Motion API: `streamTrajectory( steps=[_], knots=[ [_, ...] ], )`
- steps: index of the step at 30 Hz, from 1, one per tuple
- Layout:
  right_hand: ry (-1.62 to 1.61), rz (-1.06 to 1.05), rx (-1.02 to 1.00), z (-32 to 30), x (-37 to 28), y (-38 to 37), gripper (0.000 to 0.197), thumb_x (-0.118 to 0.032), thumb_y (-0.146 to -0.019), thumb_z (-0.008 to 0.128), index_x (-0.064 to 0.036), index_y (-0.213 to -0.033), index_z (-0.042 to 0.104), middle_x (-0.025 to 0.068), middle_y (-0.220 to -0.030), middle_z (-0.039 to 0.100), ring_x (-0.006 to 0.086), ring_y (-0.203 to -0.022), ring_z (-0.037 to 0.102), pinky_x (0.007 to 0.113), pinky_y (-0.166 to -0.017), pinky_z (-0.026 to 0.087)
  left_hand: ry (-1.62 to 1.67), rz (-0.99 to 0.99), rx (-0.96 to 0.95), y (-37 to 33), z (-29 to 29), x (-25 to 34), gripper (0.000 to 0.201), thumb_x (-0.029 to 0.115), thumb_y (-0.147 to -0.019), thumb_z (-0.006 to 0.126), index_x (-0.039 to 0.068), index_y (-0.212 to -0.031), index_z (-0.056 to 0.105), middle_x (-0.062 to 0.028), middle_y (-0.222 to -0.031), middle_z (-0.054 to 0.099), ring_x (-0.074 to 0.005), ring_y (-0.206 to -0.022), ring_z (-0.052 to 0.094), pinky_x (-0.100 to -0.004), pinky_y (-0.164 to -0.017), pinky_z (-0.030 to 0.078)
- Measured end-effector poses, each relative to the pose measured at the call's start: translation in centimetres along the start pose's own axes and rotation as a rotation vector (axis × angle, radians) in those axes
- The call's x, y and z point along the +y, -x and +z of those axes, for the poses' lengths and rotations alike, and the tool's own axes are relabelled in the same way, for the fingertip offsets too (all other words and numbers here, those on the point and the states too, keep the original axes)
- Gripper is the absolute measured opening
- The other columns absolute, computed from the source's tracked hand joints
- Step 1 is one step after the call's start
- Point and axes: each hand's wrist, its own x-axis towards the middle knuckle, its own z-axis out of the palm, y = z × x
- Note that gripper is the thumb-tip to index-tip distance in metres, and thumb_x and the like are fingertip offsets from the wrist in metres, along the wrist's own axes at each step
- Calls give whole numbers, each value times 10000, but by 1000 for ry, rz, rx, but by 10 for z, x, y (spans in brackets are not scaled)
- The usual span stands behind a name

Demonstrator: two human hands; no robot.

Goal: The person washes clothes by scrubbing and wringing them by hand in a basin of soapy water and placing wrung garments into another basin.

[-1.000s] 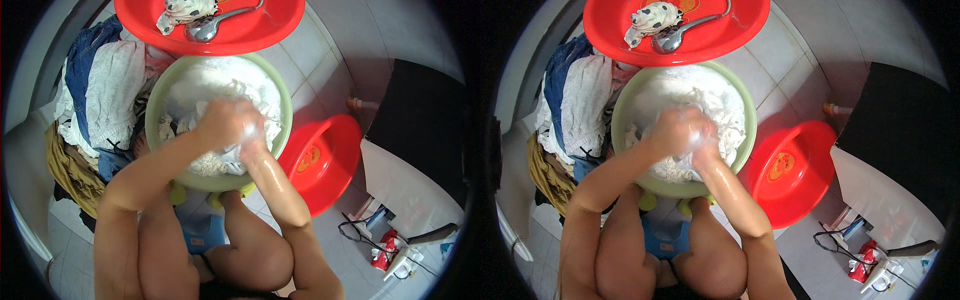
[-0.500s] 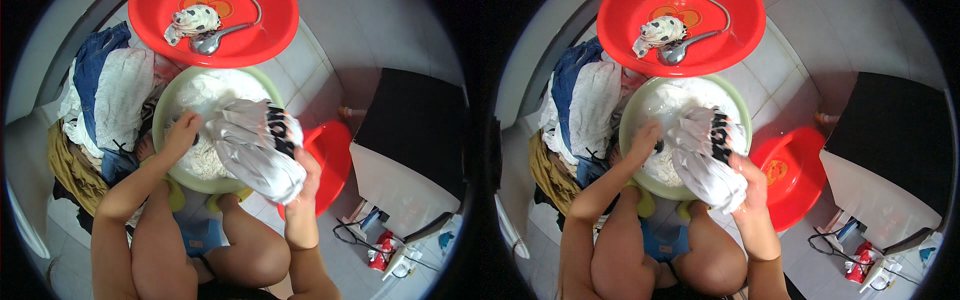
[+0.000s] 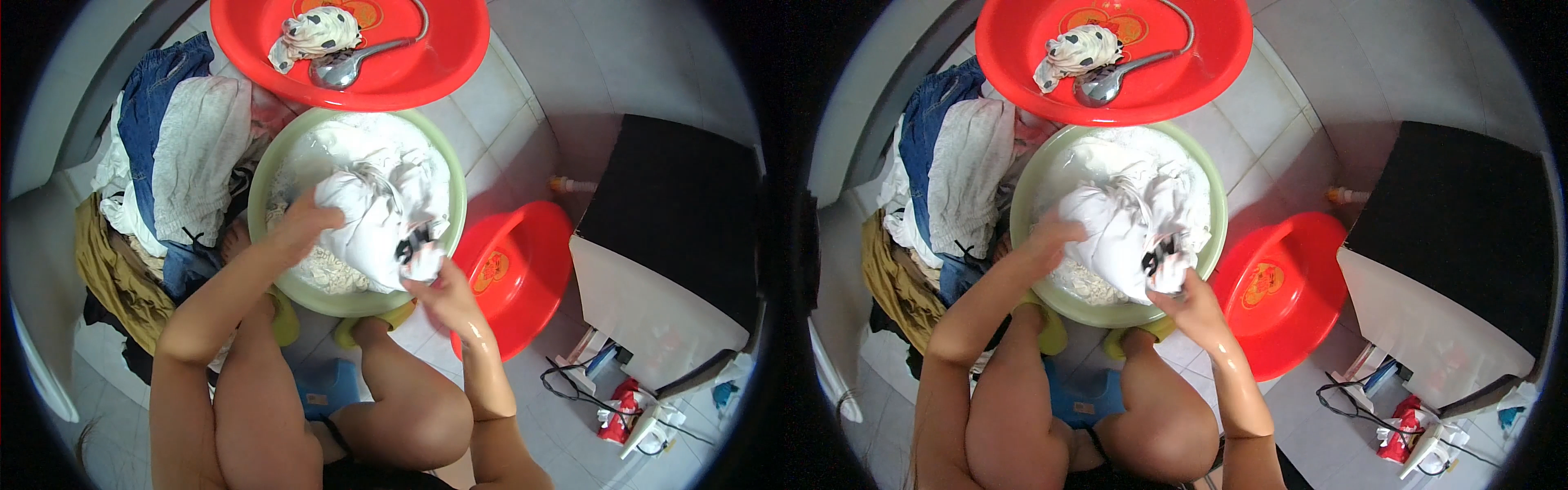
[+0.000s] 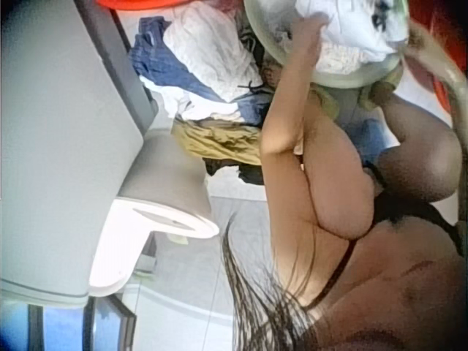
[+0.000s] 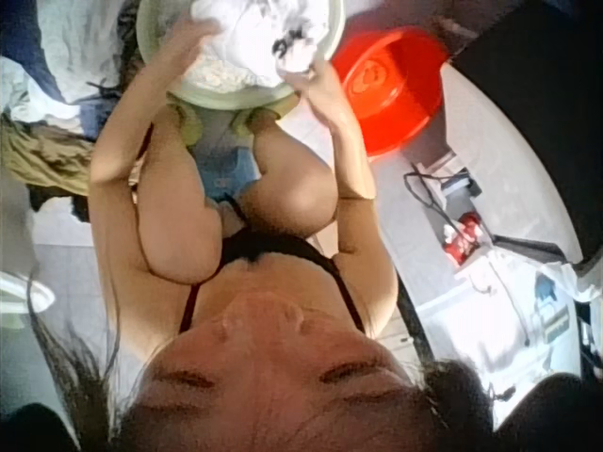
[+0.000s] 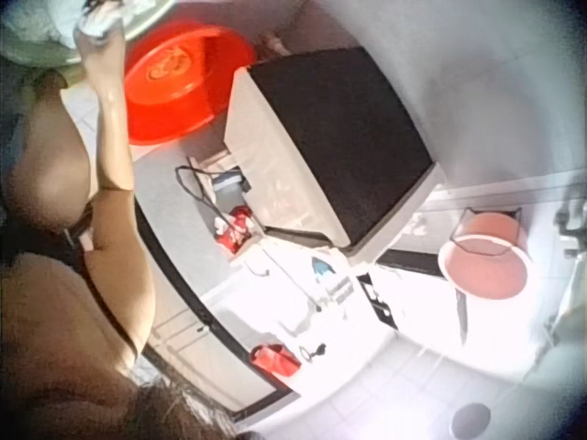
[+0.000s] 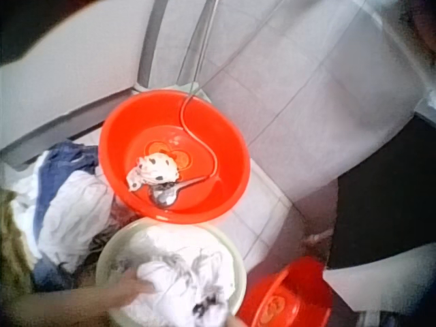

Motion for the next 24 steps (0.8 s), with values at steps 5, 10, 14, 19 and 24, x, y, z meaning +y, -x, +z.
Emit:
streamTrajectory(
  steps=[5, 10, 14, 19, 24],
  knots=[
    [488, -287, 104, -2, 13, -44, 407, -47, -879, 510, -29, -1279, 434, 224, -1258, 505, 369, -1194, 476, 395, -1002, 380, -313, -139, 67, 22, 0, 37, 704, 37, -691, 618, -42, -1339, 353, -103, -1121, 560, -151, -960, 562, -288, -855, 452],
    [511, -672, -10, 18, -8, -115, 527, 20, -713, 587, -80, -1227, 530, 195, -1423, 312, 366, -1328, 288, 421, -1082, 283, -519, -152, -229, 36, -6, 49, 687, 36, -681, 639, -31, -1318, 393, -86, -1127, 565, -165, -978, 568, -307, -866, 454],
    [564, -720, -154, 0, -4, -116, 299, -15, -674, 637, -16, -972, 619, 141, -1256, 490, 301, -1214, 432, 422, -1054, 299, -551, -196, -248, 35, -16, 61, 655, 57, -682, 637, -22, -1298, 427, -73, -1131, 569, -172, -972, 577, -310, -873, 452],
    [-40, -446, 73, -36, -13, -59, 110, 47, -763, 567, -22, -835, 519, -39, -747, 493, 59, -737, 447, 214, -651, 370, -431, -48, 136, 14, -12, 61, 649, 88, -707, 597, -4, -1326, 424, -99, -1152, 590, -182, -1030, 567, -312, -870, 456],
    [-67, -364, 191, -27, -16, -51, 102, 7, -788, 548, -19, -862, 481, 35, -723, 524, 104, -712, 507, 234, -632, 405, -1398, -44, 291, -2, -18, 46, 586, 183, -758, 604, 18, -1300, 453, -150, -1215, 525, -255, -1061, 543, -350, -894, 433]
  ],
)
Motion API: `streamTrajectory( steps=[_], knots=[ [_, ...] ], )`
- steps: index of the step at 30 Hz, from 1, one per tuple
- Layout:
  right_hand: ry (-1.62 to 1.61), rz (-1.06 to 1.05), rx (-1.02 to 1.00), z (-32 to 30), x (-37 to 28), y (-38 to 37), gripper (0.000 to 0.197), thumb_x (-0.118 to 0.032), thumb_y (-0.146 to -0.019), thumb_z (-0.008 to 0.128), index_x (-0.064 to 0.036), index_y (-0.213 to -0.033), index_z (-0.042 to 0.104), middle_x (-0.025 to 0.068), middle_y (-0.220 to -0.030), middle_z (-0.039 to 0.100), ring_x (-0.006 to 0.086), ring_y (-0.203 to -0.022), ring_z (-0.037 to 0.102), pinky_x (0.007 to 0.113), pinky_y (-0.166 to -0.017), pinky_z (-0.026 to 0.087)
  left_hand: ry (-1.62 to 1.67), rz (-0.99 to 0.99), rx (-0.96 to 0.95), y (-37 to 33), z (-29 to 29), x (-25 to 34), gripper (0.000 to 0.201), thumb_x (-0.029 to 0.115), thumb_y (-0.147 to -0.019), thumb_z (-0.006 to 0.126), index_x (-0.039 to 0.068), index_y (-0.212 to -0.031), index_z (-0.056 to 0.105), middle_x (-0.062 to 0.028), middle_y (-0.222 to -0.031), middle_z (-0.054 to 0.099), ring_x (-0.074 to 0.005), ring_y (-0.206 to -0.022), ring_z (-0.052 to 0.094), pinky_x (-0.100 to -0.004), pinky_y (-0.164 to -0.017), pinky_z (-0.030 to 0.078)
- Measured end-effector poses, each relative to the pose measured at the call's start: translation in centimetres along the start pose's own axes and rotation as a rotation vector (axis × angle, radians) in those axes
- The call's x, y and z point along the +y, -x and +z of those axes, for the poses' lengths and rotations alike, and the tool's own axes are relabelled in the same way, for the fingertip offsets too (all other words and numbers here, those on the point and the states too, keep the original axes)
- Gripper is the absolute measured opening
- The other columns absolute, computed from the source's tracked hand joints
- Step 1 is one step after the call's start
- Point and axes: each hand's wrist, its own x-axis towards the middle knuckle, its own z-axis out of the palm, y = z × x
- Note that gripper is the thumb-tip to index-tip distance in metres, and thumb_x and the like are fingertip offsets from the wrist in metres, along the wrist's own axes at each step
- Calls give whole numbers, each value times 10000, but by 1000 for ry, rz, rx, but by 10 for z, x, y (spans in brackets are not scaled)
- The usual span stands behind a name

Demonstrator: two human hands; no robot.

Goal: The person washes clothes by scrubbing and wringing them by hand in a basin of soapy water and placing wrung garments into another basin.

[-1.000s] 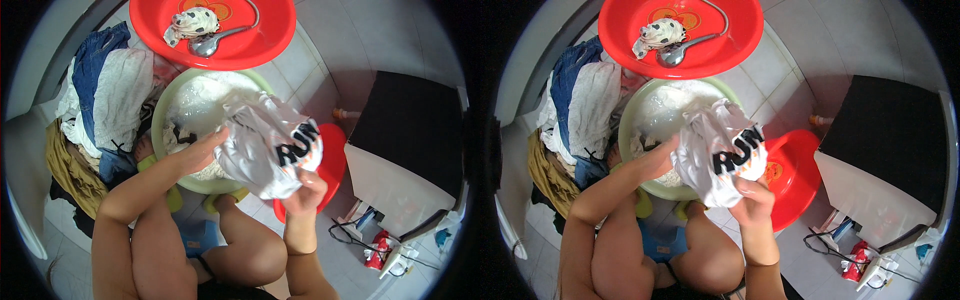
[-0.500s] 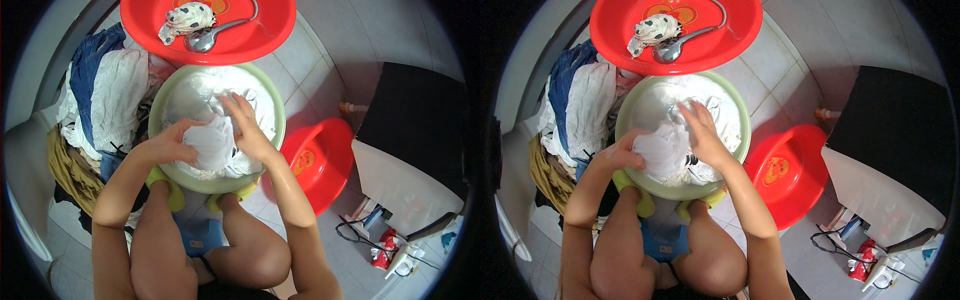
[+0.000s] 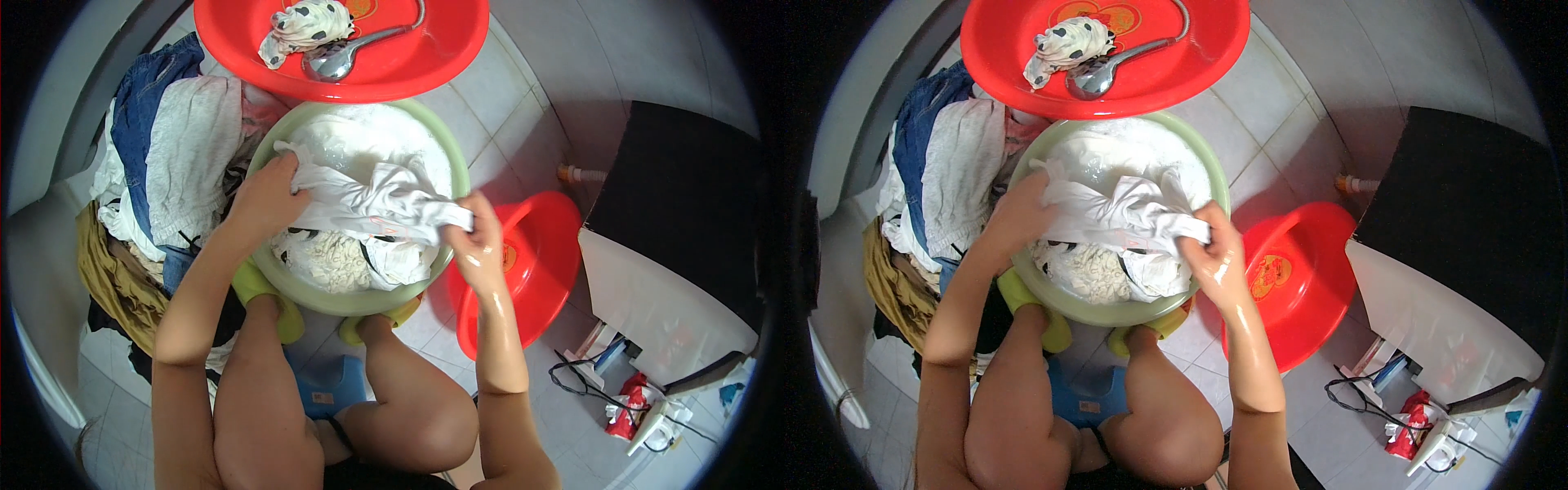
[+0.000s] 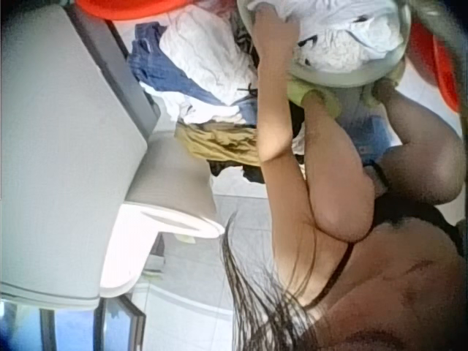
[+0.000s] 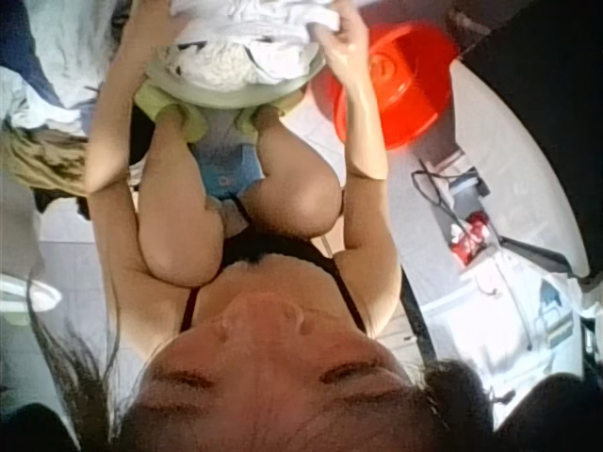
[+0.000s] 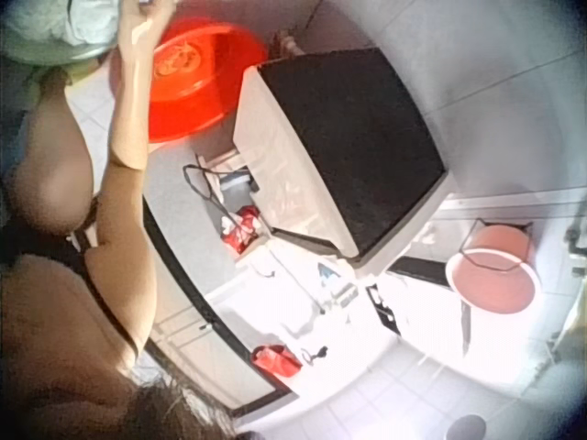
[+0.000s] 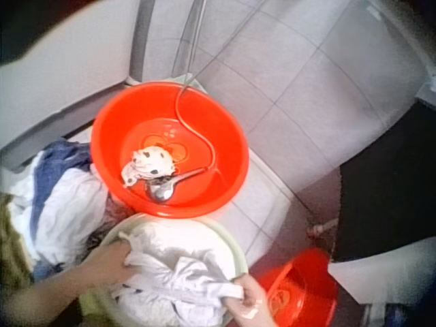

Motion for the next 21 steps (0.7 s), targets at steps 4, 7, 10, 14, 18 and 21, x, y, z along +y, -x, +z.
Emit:
streamTrajectory(
  steps=[4, 7, 10, 14, 18, 21],
  knots=[
    [626, 18, -62, 23, 56, -25, 354, -118, -788, 594, -75, -1127, 500, 184, -959, 615, 351, -759, 613, 424, -700, 492, -602, 401, 574, -18, 38, 3, 504, 292, -769, 643, 76, -1212, 538, -119, -1201, 493, -309, -1092, 489, -388, -931, 388],
    [521, 22, -35, 63, 65, -35, 485, -242, -843, 584, -128, -1296, 453, 176, -1063, 594, 334, -790, 621, 423, -703, 499, -537, 535, 324, -38, 66, -11, 430, 299, -761, 649, 126, -1150, 587, -99, -1188, 499, -295, -1125, 454, -440, -940, 365],
    [863, -112, -95, 87, 100, -46, 413, -316, -857, 572, -114, -1211, 508, 173, -1105, 573, 329, -778, 626, 433, -665, 502, -538, 456, 62, -63, 82, -23, 295, 268, -771, 638, 158, -1044, 653, -115, -1160, 521, -320, -1110, 448, -511, -919, 356],
    [1029, -37, -304, 94, 124, -66, 293, -329, -858, 580, -91, -1030, 572, 184, -1013, 596, 353, -748, 605, 439, -642, 487, -713, 648, 473, -92, 83, -46, 209, 244, -758, 625, 150, -930, 696, -135, -965, 612, -301, -920, 555, -461, -788, 444],
    [110, 235, 93, 112, 124, -76, 463, -478, -852, 581, -61, -1052, 597, 180, -996, 625, 297, -865, 616, 442, -736, 492, -388, 153, 257, -97, 109, -37, 233, 157, -772, 622, 64, -980, 671, -148, -889, 640, -253, -889, 595, -398, -783, 471],
    [-1009, 775, -84, 106, 118, -84, 476, -453, -877, 572, -20, -1073, 586, 139, -981, 627, 250, -836, 615, 393, -717, 503, 665, 283, 165, -60, 127, 0, 215, 104, -839, 602, 6, -1030, 610, -139, -926, 647, -165, -883, 594, -316, -805, 472]
  ],
)
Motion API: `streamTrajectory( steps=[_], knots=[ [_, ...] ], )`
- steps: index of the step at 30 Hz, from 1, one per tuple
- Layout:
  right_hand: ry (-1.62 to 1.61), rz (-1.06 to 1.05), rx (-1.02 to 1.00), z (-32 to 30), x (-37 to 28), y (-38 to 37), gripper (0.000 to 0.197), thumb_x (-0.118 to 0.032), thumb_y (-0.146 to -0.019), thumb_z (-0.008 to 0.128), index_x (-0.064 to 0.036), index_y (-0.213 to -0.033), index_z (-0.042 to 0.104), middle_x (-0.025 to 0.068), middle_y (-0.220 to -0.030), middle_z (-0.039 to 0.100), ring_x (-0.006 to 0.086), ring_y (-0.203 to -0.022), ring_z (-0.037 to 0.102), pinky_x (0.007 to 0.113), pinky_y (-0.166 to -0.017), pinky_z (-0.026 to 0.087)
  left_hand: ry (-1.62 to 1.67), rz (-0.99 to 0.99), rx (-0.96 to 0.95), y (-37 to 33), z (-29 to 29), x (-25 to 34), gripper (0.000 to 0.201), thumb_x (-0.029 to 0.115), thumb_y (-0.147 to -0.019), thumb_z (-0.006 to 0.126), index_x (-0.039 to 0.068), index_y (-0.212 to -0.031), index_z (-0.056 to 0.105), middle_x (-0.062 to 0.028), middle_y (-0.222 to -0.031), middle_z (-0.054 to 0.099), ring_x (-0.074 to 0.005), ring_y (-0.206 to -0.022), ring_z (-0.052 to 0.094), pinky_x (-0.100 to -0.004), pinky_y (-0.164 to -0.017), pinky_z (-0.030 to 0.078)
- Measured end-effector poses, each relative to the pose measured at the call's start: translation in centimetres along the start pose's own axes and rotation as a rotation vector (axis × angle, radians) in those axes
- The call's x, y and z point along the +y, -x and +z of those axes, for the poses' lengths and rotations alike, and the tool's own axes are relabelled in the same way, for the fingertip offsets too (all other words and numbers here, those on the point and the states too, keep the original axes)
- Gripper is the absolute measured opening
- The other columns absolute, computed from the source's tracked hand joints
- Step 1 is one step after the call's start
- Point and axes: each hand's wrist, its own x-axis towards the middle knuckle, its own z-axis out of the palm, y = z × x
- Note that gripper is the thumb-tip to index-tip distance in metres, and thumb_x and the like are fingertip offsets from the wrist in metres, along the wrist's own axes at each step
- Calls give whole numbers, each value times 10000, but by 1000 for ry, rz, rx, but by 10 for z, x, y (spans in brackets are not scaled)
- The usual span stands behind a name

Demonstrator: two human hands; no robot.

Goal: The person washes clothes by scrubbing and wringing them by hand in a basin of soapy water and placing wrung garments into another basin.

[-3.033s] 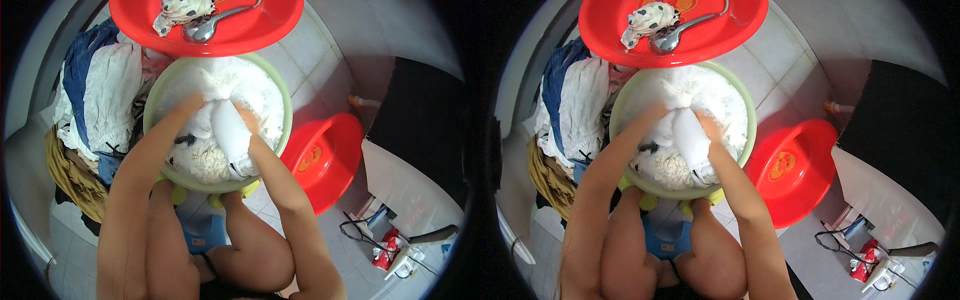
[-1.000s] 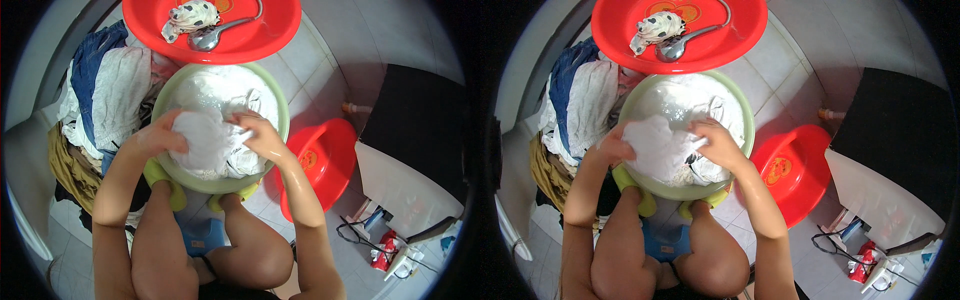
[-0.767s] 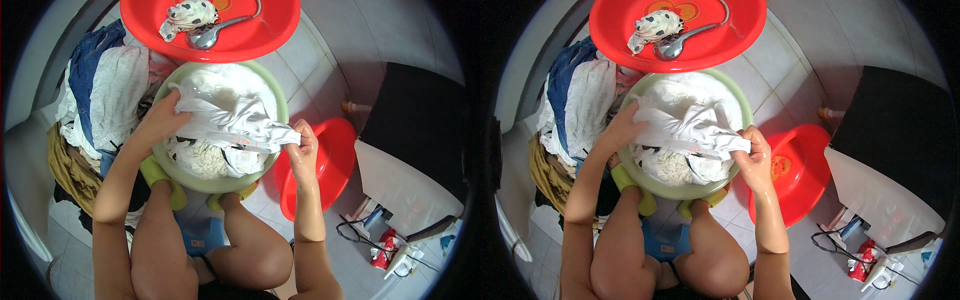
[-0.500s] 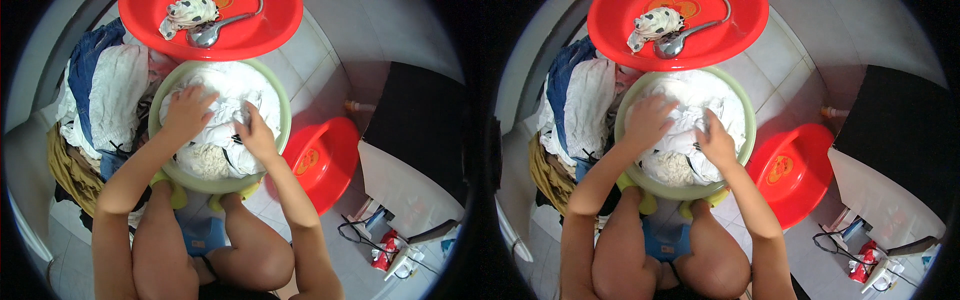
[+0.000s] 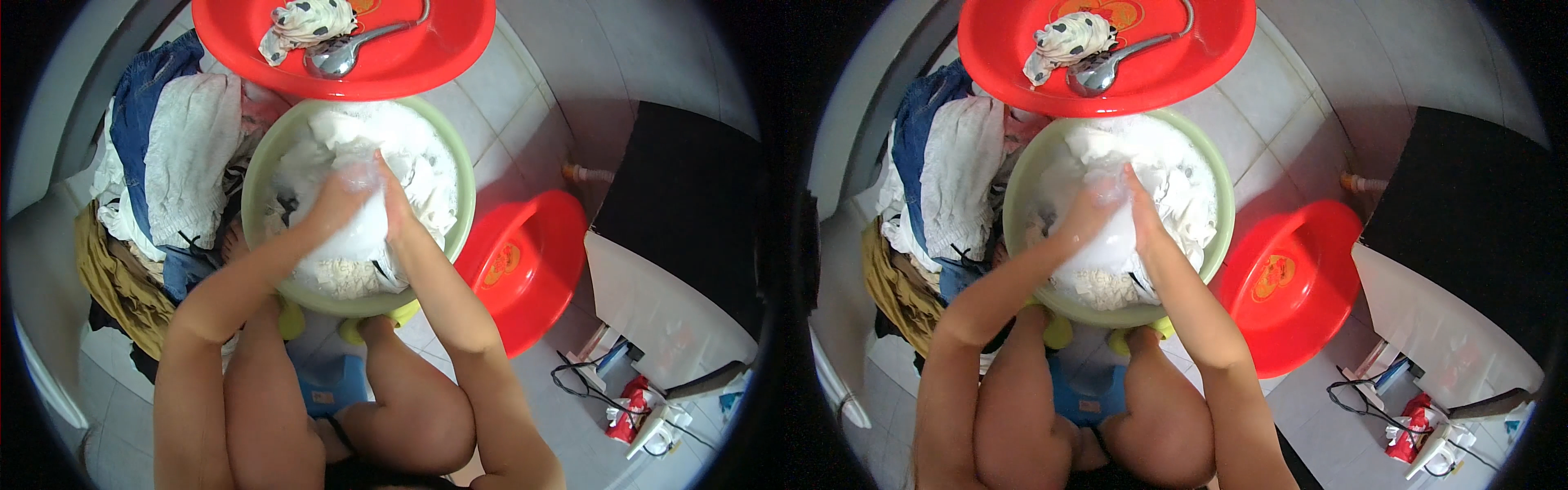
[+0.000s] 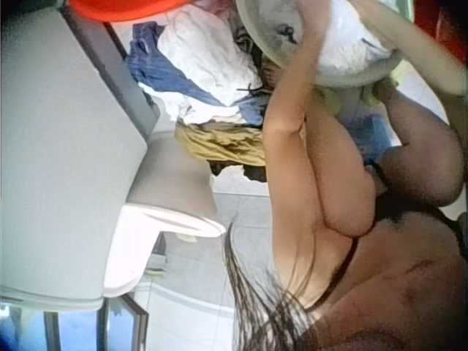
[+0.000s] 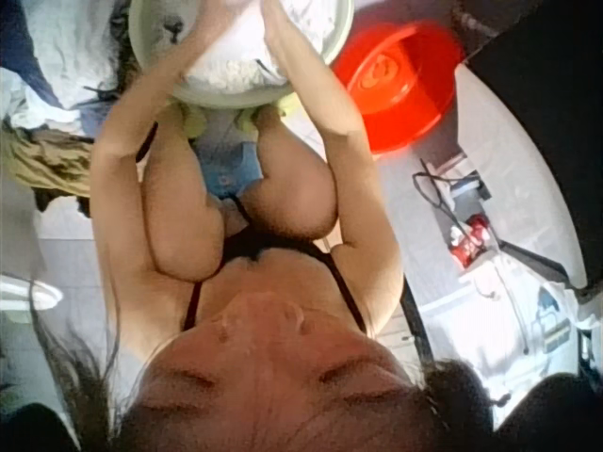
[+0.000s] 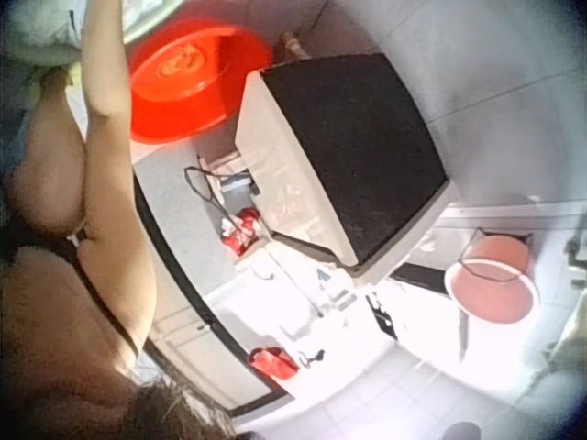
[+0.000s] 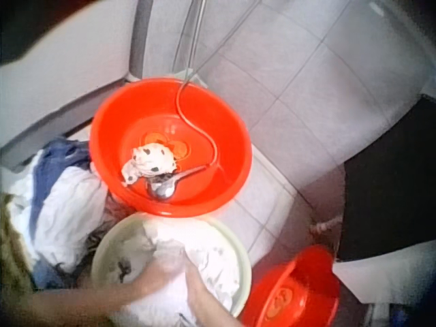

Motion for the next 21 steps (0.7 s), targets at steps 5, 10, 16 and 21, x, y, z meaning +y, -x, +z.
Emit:
streamTrajectory(
  steps=[5, 10, 16, 21],
  knots=[
    [25, -39, -15, 41, -14, 56, 378, -345, -914, 561, 4, -1060, 553, 112, -941, 633, 223, -807, 627, 342, -695, 529, -466, 533, -99, 42, 1, 81, 179, 283, -827, 635, 119, -768, 600, -94, -638, 604, -307, -596, 609, -416, -538, 470],
    [-67, -202, 170, 69, 0, 101, 478, -355, -947, 482, 36, -1222, 479, 151, -1082, 613, 238, -1002, 590, 335, -854, 468, -642, 661, 99, 0, -16, 63, 215, 246, -810, 650, 104, -672, 566, -82, -631, 577, -284, -542, 563, -400, -497, 428],
    [1028, -690, 431, 8, -27, 74, 226, -259, -917, 562, -39, -963, 585, -32, -623, 533, 119, -570, 495, 273, -537, 402, -624, 259, 135, -26, -34, 26, 200, 310, -855, 582, 115, -826, 616, -113, -667, 615, -321, -646, 619, -435, -569, 472],
    [1515, -1344, 400, -11, 1, 45, 158, -143, -839, 593, -39, -957, 594, 142, -760, 611, 324, -688, 580, 435, -629, 461, -705, 57, -198, -15, -30, 20, 321, 385, -858, 565, 144, -1067, 598, -137, -986, 629, -313, -898, 608, -439, -794, 452]
  ],
)
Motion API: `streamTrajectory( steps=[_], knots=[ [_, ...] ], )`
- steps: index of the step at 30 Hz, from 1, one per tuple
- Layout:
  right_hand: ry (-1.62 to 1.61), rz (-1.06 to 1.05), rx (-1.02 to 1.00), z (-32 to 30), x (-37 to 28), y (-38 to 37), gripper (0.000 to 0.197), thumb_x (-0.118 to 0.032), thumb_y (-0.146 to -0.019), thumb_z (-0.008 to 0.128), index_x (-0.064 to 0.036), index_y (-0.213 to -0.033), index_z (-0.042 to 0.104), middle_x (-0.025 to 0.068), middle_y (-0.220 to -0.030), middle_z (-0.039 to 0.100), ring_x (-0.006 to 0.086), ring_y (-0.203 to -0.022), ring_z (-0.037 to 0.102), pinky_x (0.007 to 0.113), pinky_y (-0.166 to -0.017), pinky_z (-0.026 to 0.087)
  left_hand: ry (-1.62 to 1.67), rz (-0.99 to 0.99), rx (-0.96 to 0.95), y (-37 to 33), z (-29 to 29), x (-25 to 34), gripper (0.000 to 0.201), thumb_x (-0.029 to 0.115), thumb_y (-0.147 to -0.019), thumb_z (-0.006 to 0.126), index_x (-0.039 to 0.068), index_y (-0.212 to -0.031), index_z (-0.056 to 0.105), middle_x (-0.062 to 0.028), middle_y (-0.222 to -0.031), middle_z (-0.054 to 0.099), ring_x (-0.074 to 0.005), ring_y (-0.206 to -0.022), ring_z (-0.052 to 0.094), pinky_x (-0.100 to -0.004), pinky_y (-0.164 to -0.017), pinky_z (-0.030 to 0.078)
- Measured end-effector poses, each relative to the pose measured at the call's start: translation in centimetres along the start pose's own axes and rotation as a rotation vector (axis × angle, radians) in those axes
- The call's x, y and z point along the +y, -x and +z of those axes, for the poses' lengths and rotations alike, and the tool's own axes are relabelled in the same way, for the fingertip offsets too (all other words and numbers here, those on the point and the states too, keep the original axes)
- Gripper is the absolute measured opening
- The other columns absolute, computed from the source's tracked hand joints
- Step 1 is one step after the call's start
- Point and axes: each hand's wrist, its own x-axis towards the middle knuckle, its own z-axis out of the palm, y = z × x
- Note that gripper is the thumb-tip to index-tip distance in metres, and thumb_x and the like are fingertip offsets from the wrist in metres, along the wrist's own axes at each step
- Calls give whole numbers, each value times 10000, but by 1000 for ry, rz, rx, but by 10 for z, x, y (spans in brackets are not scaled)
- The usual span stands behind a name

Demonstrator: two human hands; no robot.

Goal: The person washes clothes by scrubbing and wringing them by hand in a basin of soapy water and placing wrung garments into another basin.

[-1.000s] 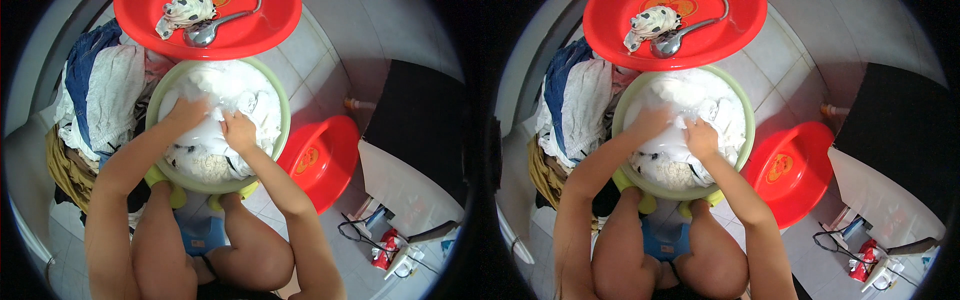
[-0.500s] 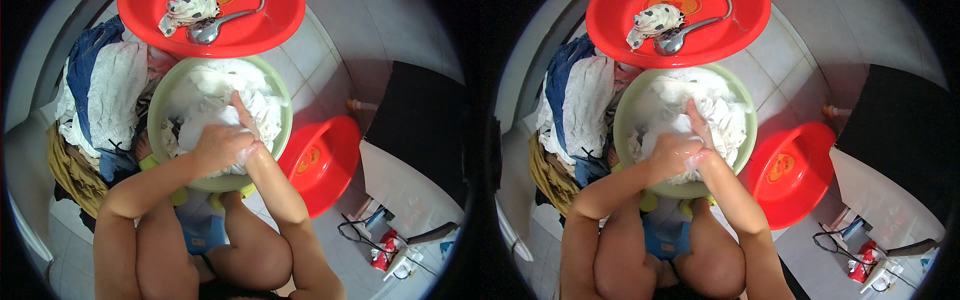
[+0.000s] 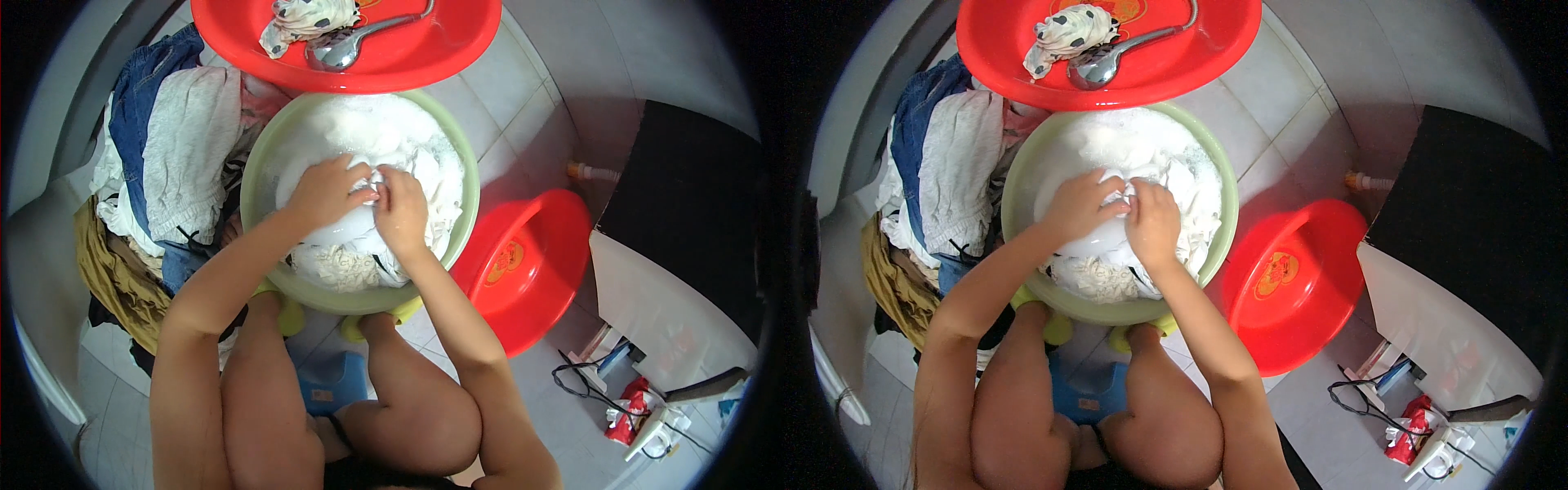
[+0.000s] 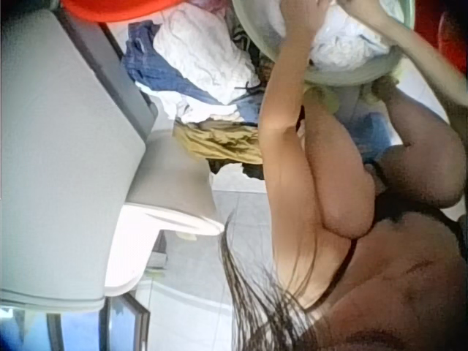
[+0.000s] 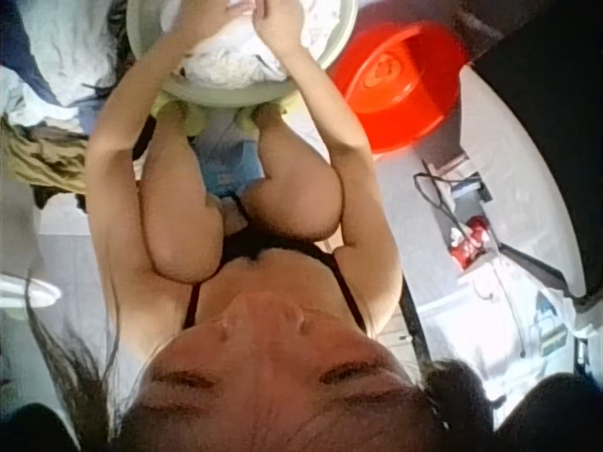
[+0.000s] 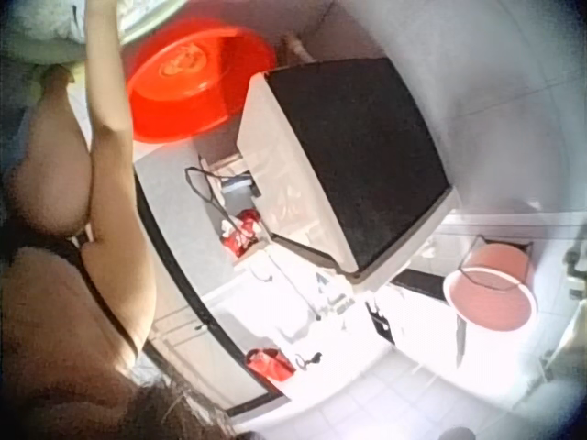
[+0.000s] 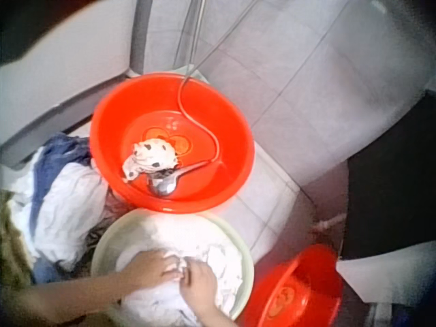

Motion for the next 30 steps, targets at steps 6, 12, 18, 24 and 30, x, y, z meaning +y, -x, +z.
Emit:
streamTrajectory(
  steps=[6, 12, 18, 24, 30],
  knots=[
    [121, 301, -360, 23, 26, 1, 198, -188, -831, 572, -63, -981, 603, 175, -864, 616, 337, -854, 585, 438, -716, 464, -156, -186, -117, -11, 40, -44, 545, 506, -892, 454, 48, -1166, 564, -212, -1134, 591, -328, -1060, 560, -411, -937, 401],
    [44, -2, -283, 81, -66, -9, 223, -182, -826, 567, -69, -1013, 610, 176, -858, 617, 334, -801, 593, 427, -684, 480, -193, -321, 116, 29, 48, -245, 370, 267, -831, 617, 50, -1128, 584, -176, -1080, 627, -298, -1027, 584, -403, -893, 439],
    [-1629, 1238, -173, 22, 2, -21, 281, -265, -870, 609, -27, -1018, 593, 99, -894, 611, 225, -775, 603, 351, -682, 509, 603, 125, 195, 30, 34, 32, 417, 97, -668, 711, 70, -1067, 592, -158, -986, 635, -325, -923, 609, -373, -785, 489],
    [-1901, 1296, -85, -15, -59, -15, 412, -353, -943, 485, -1, -1150, 534, 142, -1011, 612, 232, -920, 604, 376, -777, 515, 124, 371, 189, 32, -21, 52, 260, 177, -712, 690, 66, -936, 620, -104, -917, 645, -308, -776, 626, -401, -677, 488],
    [-970, 1052, -214, -43, -49, -19, 414, -344, -983, 428, 17, -1082, 605, 64, -874, 612, 104, -779, 514, 262, -707, 440, 71, 108, 486, -8, -2, 21, 241, 324, -811, 621, 103, -906, 638, -162, -741, 629, -347, -677, 621, -437, -610, 492]
  ],
)
